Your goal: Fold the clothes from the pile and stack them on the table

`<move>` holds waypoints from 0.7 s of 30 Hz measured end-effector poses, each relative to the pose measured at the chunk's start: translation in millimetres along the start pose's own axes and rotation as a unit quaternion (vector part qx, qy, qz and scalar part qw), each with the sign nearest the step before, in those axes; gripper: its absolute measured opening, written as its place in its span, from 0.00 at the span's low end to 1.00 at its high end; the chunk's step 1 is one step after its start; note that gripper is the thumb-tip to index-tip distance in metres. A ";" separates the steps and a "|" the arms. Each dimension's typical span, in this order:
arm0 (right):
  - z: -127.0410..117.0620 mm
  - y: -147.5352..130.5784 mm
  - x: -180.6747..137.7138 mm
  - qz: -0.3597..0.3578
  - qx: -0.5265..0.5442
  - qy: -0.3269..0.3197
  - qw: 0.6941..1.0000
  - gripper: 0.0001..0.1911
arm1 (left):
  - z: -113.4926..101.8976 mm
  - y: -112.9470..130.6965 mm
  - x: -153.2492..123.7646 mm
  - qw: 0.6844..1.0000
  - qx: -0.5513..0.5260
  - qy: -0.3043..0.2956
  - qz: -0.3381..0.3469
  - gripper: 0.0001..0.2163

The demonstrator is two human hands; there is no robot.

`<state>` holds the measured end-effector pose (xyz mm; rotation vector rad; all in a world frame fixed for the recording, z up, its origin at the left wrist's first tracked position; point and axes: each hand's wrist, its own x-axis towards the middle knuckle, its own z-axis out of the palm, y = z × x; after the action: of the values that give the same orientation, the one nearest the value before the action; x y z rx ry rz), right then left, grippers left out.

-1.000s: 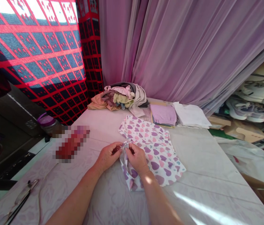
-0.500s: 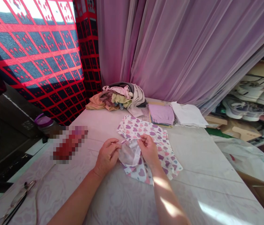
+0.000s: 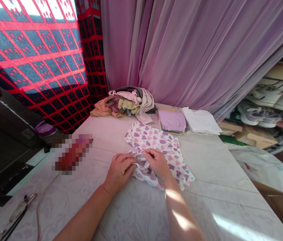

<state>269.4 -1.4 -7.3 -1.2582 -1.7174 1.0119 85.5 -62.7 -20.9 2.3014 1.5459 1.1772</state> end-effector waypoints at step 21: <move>-2.9 -14.3 -6.3 0.049 0.113 -0.127 0.984 0.12 | 1.8 0.8 0.7 0.997 -0.069 -0.009 -0.041 0.05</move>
<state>268.2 -9.9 6.1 -1.1118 -1.6822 1.4364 87.4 -61.9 -21.3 2.1353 1.4863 1.1994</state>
